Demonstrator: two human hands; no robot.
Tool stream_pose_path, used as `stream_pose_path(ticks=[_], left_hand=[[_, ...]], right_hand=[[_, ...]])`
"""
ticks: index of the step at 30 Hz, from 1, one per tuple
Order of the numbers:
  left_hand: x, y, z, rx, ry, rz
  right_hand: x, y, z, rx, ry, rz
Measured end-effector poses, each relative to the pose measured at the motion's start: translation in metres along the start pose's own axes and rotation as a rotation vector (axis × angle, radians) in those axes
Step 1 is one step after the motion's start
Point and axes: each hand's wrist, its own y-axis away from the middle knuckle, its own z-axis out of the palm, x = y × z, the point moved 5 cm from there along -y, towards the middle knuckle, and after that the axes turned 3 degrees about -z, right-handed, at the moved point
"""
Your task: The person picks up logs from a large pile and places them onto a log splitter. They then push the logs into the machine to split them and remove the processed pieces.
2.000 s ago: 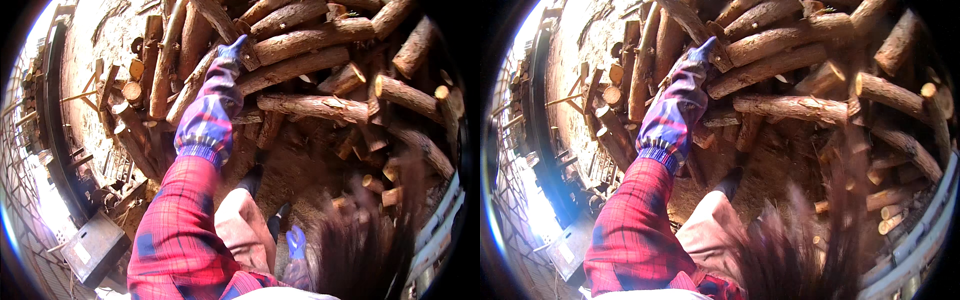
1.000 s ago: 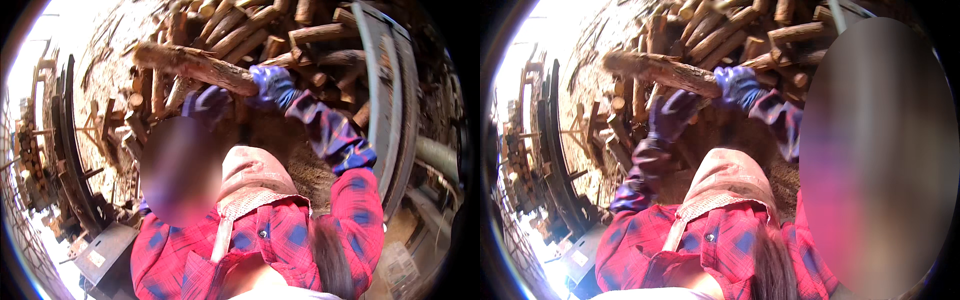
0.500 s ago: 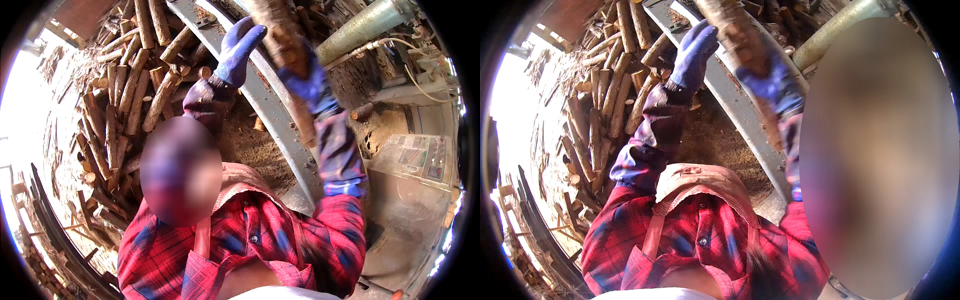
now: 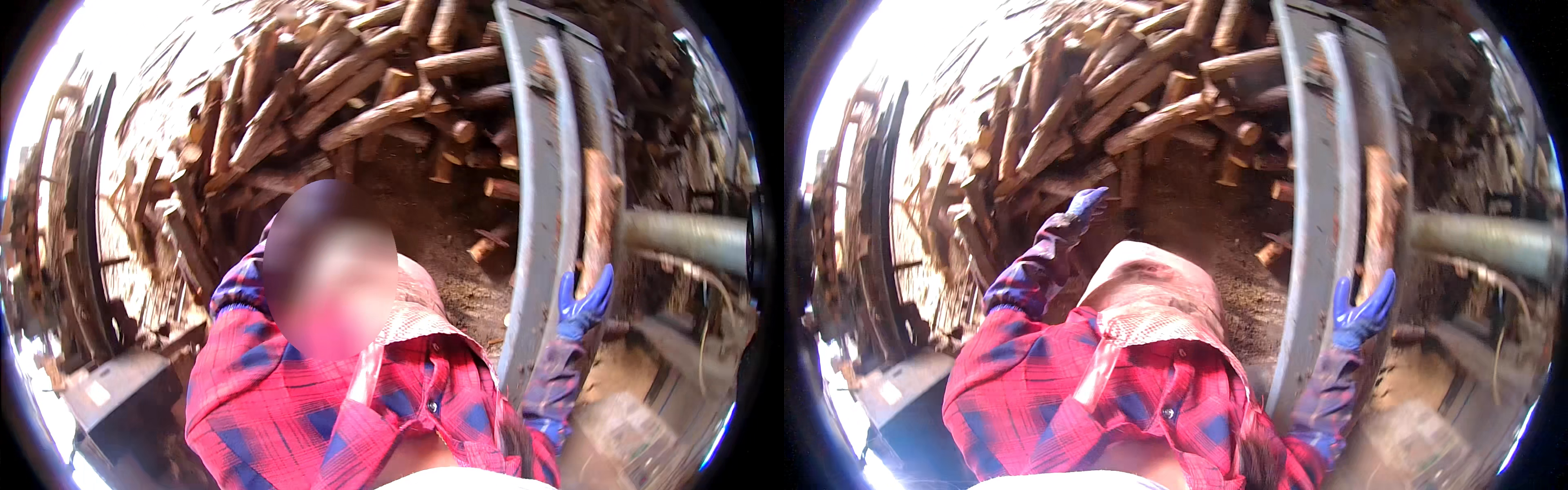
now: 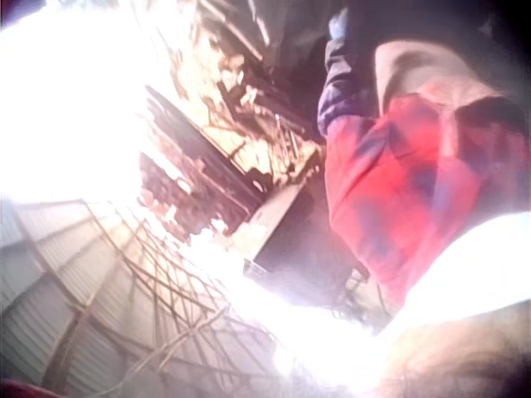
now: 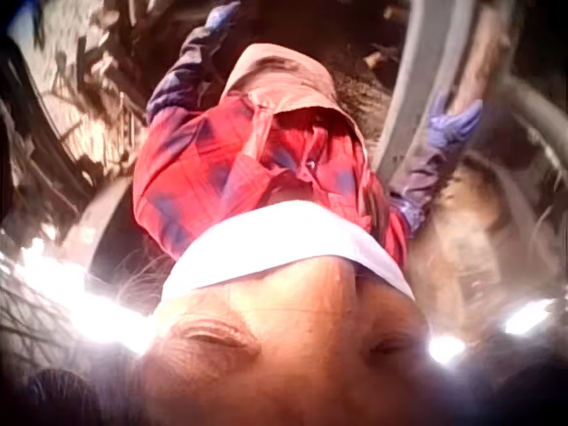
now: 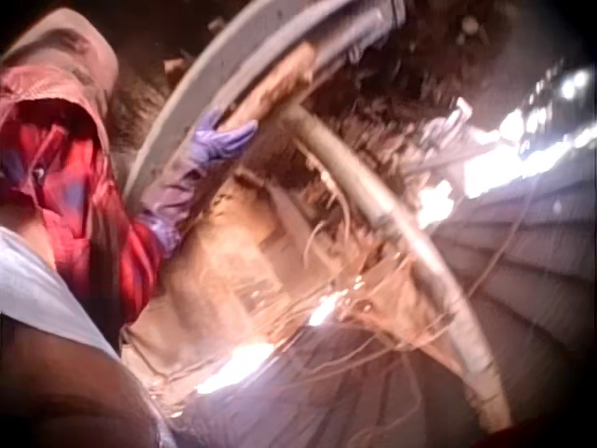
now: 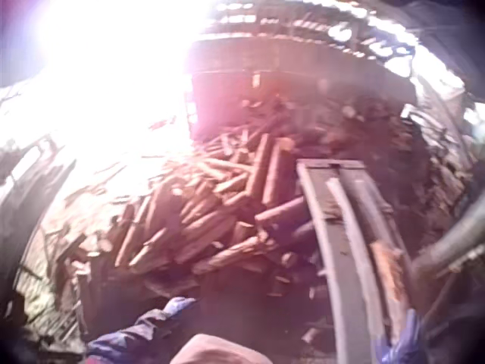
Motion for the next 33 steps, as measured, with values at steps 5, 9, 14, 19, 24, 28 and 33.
stream_pose_path(ticks=[5, 9, 14, 19, 24, 28, 33], left_hand=[[-0.004, -0.08, -0.024, -0.019, -0.615, -0.076], [-0.005, -0.154, -0.035, -0.015, -0.636, -0.139], [-0.026, -0.223, -0.033, -0.093, -0.071, 0.149], [-0.074, -0.254, -0.039, -0.233, 0.373, -0.18], [-0.071, -0.283, -0.018, -0.22, 0.75, -0.53], [-0.015, -0.297, 0.05, -0.126, 1.019, -0.585], [-0.094, -0.32, 0.035, 0.105, 0.417, 0.08]], right_hand=[[-0.203, -0.021, 0.154, -0.448, -0.744, 0.072], [-0.289, 0.023, 0.33, -0.864, -0.97, 0.235], [-0.278, -0.018, 0.637, -1.167, -1.333, 0.991], [-0.2, -0.045, 0.865, -1.001, -0.828, 1.219], [-0.244, -0.061, 0.854, -0.842, -0.797, 1.333], [-0.286, -0.024, 0.703, -0.415, -1.287, 1.231], [-0.44, 0.055, 0.46, -0.854, -1.088, 0.712]])
